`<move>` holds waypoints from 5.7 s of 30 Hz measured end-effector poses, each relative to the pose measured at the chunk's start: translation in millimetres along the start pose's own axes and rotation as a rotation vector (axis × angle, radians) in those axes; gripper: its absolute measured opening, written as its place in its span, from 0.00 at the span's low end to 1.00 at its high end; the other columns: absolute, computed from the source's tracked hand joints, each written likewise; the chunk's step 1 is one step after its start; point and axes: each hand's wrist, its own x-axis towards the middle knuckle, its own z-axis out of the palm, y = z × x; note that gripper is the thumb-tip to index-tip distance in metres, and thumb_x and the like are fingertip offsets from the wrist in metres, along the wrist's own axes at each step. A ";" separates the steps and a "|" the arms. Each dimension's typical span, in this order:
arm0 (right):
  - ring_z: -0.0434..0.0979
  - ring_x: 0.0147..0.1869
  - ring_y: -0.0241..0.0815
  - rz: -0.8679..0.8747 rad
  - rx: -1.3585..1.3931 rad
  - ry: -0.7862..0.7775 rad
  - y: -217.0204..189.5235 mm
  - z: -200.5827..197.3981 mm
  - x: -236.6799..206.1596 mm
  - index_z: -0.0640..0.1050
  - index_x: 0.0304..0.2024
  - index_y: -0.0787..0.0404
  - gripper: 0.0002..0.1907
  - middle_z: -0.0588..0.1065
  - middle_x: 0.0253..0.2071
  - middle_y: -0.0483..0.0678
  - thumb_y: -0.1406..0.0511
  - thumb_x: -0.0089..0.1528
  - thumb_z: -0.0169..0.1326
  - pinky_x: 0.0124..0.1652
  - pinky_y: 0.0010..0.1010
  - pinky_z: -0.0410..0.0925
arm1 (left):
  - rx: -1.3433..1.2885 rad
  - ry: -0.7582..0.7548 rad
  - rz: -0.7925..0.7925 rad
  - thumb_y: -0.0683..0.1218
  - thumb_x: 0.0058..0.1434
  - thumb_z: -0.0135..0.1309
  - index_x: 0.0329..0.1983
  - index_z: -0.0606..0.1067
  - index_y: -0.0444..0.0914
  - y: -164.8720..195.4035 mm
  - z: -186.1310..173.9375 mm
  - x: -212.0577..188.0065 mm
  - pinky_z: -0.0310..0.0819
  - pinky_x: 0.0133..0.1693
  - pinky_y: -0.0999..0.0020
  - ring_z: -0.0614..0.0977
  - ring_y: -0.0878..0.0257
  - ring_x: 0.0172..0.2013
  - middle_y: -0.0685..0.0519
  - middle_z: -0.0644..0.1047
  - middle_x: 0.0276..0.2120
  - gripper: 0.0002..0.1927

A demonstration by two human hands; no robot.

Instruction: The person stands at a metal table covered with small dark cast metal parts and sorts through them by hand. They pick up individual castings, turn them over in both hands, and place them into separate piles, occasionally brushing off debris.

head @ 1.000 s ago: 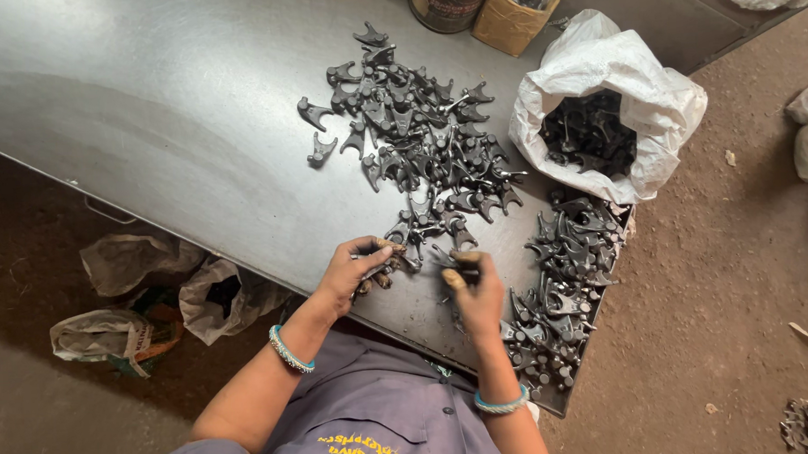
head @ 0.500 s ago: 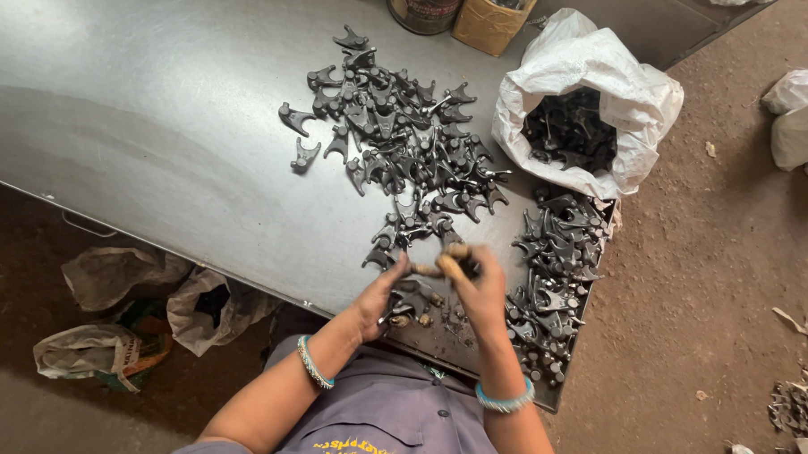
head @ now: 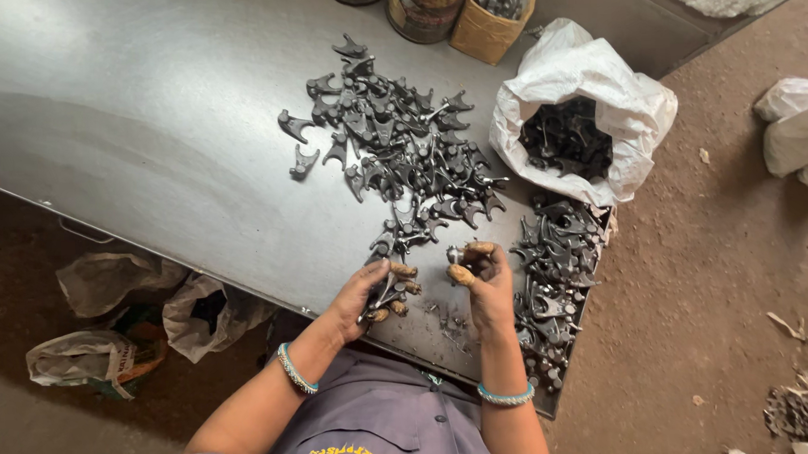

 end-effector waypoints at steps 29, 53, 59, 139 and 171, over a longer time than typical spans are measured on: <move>0.77 0.49 0.37 0.062 -0.563 -0.033 6.9 8.2 -21.4 0.71 0.51 0.62 0.23 0.76 0.46 0.46 0.71 0.56 0.64 0.47 0.29 0.71 | 0.752 0.437 0.354 0.43 0.59 0.61 0.55 0.80 0.36 40.9 -7.5 -33.9 0.76 0.24 0.73 0.81 0.71 0.27 0.52 0.83 0.30 0.20; 0.75 0.33 0.40 0.539 0.407 0.375 3.9 -47.7 -60.4 0.76 0.39 0.58 0.14 0.77 0.32 0.46 0.54 0.66 0.53 0.29 0.27 0.66 | 0.613 0.238 0.452 0.44 0.64 0.62 0.49 0.83 0.33 -33.4 17.5 22.7 0.68 0.30 0.78 0.75 0.74 0.30 0.56 0.80 0.32 0.13; 0.73 0.31 0.38 0.397 0.284 0.181 2.6 -27.7 -64.2 0.78 0.47 0.62 0.15 0.77 0.31 0.47 0.57 0.68 0.55 0.30 0.26 0.66 | 0.334 0.173 0.307 0.49 0.62 0.61 0.45 0.82 0.34 -30.1 18.1 8.1 0.75 0.28 0.76 0.81 0.73 0.32 0.57 0.83 0.37 0.14; 0.74 0.56 0.39 0.001 -0.088 -0.148 -0.1 8.7 -57.6 0.71 0.50 0.64 0.27 0.73 0.49 0.48 0.82 0.51 0.64 0.57 0.31 0.70 | 0.305 0.170 -0.008 0.77 0.59 0.44 0.52 0.78 0.31 -7.1 15.6 13.9 0.79 0.46 0.61 0.81 0.62 0.45 0.46 0.81 0.45 0.46; 0.77 0.45 0.40 0.000 -0.261 0.032 -56.1 -52.0 -57.2 0.79 0.43 0.66 0.15 0.77 0.42 0.51 0.75 0.54 0.66 0.46 0.28 0.72 | 0.785 -0.034 0.715 0.52 0.57 0.66 0.53 0.78 0.39 62.7 167.1 163.5 0.80 0.56 0.59 0.82 0.51 0.58 0.47 0.69 0.64 0.23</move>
